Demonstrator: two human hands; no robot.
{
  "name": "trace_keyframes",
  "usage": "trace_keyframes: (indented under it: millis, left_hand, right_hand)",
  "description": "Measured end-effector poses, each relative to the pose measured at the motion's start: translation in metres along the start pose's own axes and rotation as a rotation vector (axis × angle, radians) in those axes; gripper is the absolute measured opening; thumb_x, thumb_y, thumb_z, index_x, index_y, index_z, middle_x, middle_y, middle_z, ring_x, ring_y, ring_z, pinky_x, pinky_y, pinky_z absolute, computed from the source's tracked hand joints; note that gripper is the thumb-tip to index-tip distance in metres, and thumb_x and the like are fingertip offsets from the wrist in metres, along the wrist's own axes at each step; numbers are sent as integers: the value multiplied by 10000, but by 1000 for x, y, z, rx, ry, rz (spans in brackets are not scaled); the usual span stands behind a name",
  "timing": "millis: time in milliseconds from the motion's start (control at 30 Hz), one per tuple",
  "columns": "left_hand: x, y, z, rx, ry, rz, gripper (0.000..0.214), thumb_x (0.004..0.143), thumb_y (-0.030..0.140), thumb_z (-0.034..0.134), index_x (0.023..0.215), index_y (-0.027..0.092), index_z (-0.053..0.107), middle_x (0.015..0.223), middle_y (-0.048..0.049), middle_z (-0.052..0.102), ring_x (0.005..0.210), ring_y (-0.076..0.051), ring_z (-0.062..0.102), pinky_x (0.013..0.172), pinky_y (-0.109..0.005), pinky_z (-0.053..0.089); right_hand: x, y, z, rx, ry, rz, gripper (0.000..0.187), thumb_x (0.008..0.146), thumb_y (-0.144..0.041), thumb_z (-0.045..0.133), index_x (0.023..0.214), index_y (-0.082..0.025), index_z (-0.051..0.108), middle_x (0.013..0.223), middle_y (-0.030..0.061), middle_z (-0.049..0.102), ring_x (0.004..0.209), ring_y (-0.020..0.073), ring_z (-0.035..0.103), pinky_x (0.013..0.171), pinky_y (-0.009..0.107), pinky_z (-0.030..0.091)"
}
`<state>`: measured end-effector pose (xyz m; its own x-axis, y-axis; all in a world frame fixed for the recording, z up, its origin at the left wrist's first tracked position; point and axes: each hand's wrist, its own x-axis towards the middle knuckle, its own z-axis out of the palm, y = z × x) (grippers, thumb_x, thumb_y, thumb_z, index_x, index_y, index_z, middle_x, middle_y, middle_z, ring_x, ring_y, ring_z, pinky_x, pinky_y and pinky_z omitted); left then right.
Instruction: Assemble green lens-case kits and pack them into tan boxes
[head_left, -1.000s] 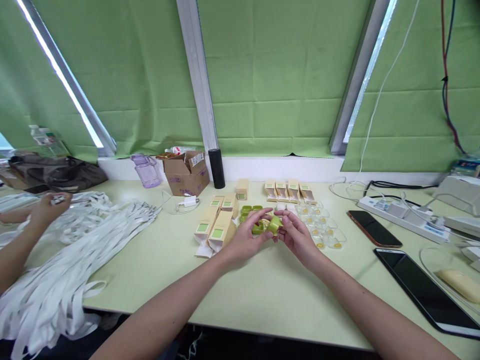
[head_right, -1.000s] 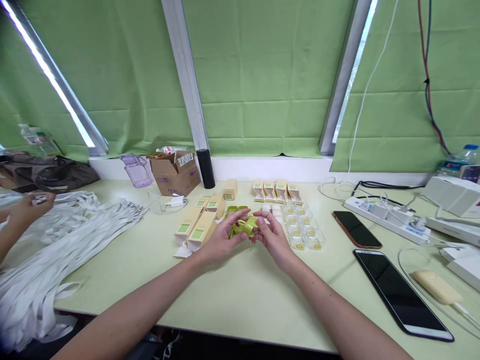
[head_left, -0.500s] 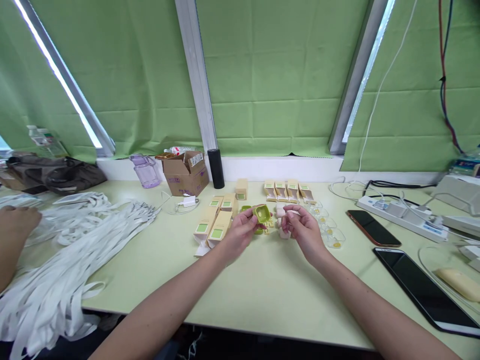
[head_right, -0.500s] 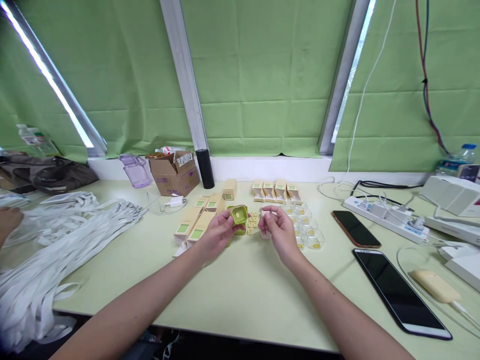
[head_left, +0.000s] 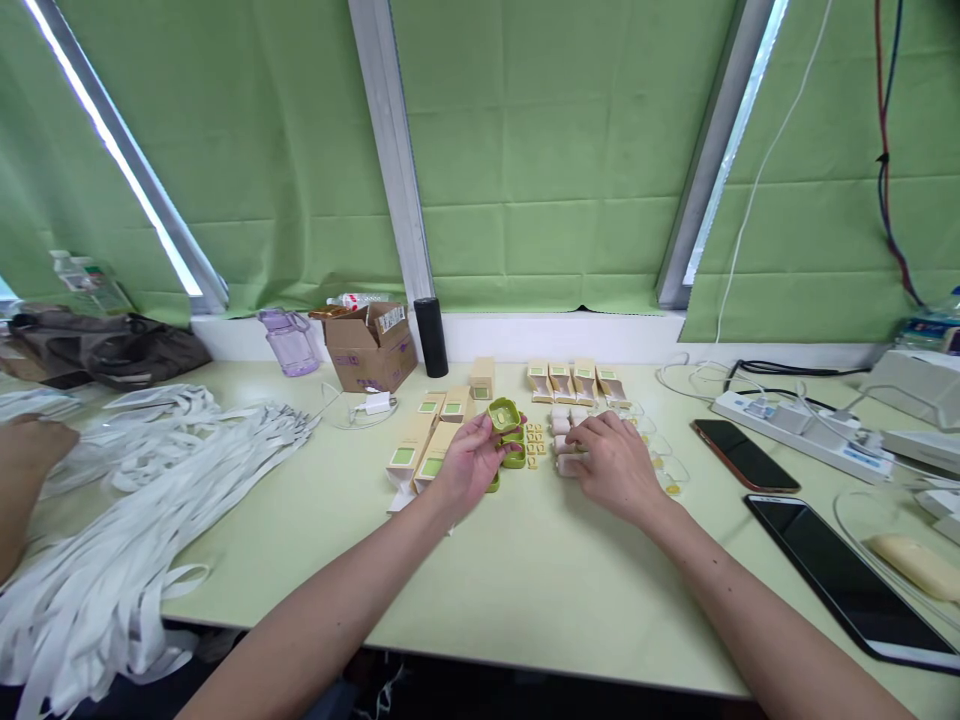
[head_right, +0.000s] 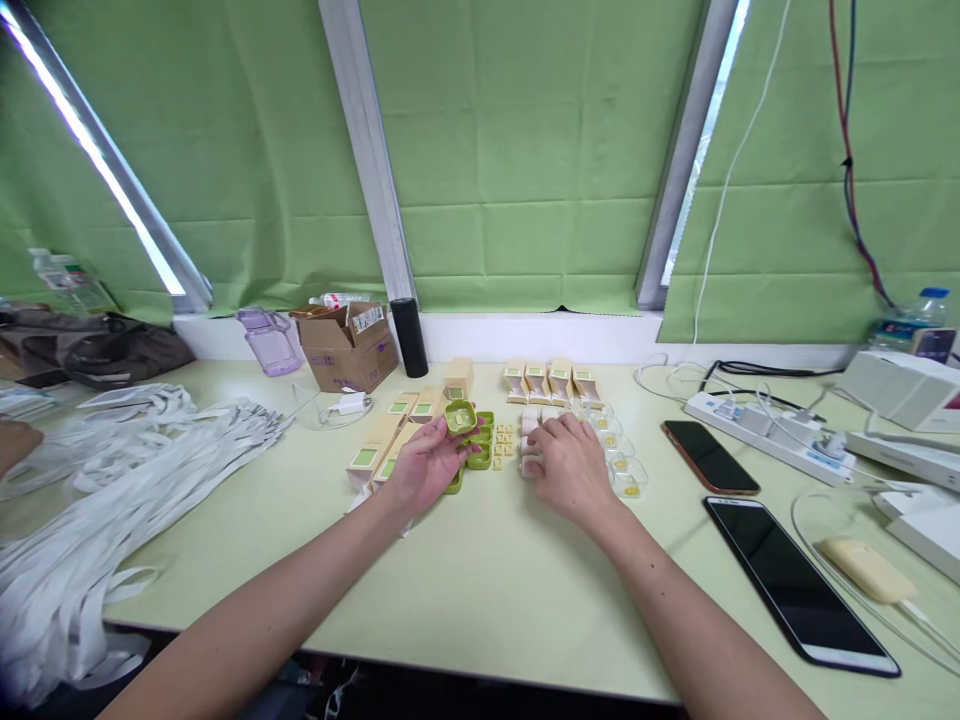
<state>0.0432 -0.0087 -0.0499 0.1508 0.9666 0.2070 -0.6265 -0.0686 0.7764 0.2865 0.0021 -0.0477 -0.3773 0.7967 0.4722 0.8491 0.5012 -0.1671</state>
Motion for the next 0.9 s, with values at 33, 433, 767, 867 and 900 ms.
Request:
trace_keyframes:
  millis: [33,433,767,867,900]
  left_hand:
    - [0,0,0,-1,6,4,275,893,332,802,1087,142,761,1153,-174,778,1048,-264,705,835,-364,543]
    - [-1,0,1,33,17,26,275,886,366,813,1059,161,755,1181,-163,781,1059,-267,707,851,-382,540]
    - [-2,0,3,71,14,48,314,884,376,819,1099,152,772,1178,-158,788,1091,-270,712,819,-348,540]
    - [-2,-1,3,83,5,52,326,871,384,834,1078,141,768,1152,-160,788,1065,-272,718,824,-351,540]
    - [-2,-1,4,85,2,54,321,864,387,840,1059,142,766,1145,-157,787,1065,-275,718,830,-355,543]
  right_hand:
    - [-1,-2,1,-46,-33,-16,208,860,-207,713,1064,-206,755,1083,107,761,1111,329,598,914,438,431]
    - [1,4,12,221,31,42,174,827,-227,727,1000,-225,750,1074,125,732,1058,343,574,895,467,437]
    - [4,-18,-3,1780,-11,361,363,792,-566,868,941,-245,788,1094,93,756,890,228,643,726,358,528]
    - [2,-24,-5,1822,-24,356,338,796,-534,875,967,-254,792,1108,89,763,956,241,672,768,366,553]
    - [1,-26,-5,1825,-31,345,344,799,-533,871,993,-260,792,1116,92,769,1007,259,684,792,379,562]
